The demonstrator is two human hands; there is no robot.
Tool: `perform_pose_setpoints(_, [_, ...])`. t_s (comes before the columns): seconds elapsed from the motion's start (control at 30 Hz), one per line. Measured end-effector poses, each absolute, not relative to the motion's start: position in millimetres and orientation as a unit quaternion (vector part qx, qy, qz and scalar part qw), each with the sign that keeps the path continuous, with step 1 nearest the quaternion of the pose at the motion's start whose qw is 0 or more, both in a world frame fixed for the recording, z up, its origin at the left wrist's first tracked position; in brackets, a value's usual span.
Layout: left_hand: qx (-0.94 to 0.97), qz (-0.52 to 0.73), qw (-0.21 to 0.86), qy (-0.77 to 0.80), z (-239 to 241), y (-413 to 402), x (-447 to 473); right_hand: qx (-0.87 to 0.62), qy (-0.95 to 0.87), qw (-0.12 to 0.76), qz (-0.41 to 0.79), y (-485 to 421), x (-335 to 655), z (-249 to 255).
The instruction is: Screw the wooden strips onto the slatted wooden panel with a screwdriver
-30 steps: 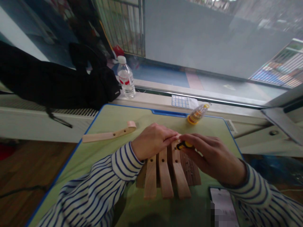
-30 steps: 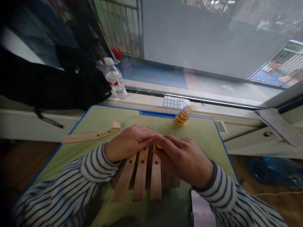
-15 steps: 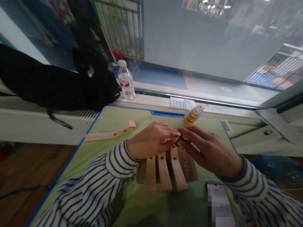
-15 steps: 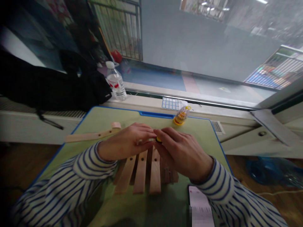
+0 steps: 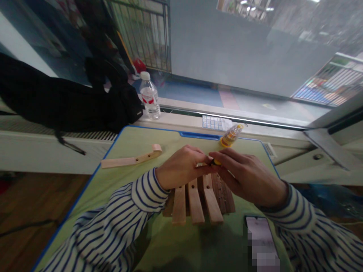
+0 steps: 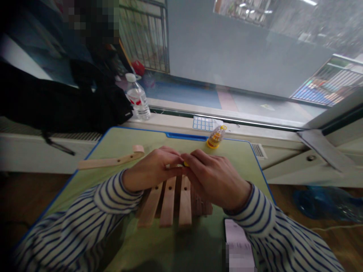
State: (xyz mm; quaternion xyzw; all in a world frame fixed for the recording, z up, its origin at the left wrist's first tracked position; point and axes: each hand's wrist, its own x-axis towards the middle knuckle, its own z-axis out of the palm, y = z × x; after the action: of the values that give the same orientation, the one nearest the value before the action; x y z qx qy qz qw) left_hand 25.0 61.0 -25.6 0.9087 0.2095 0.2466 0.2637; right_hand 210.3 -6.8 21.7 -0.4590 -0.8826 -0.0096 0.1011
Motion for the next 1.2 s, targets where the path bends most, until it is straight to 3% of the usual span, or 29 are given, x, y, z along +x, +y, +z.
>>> perform_pose_setpoints(0.4, [0.910,0.237,0.271,0.205,-24.6,59.4,26.4,-0.473,-0.872,0.120,-0.022,-6.7,212.7,17.7])
perform_pose_setpoints(0.67, [0.910,0.262,0.197,0.256,-28.4,56.2,30.5,-0.481,-0.871,0.099,-0.008,-3.9,212.0,23.3])
perform_pose_setpoints(1.2, [0.897,0.239,0.264,0.263,-26.9,56.2,28.8,-0.462,-0.879,0.115,-0.011,-2.5,216.6,20.7])
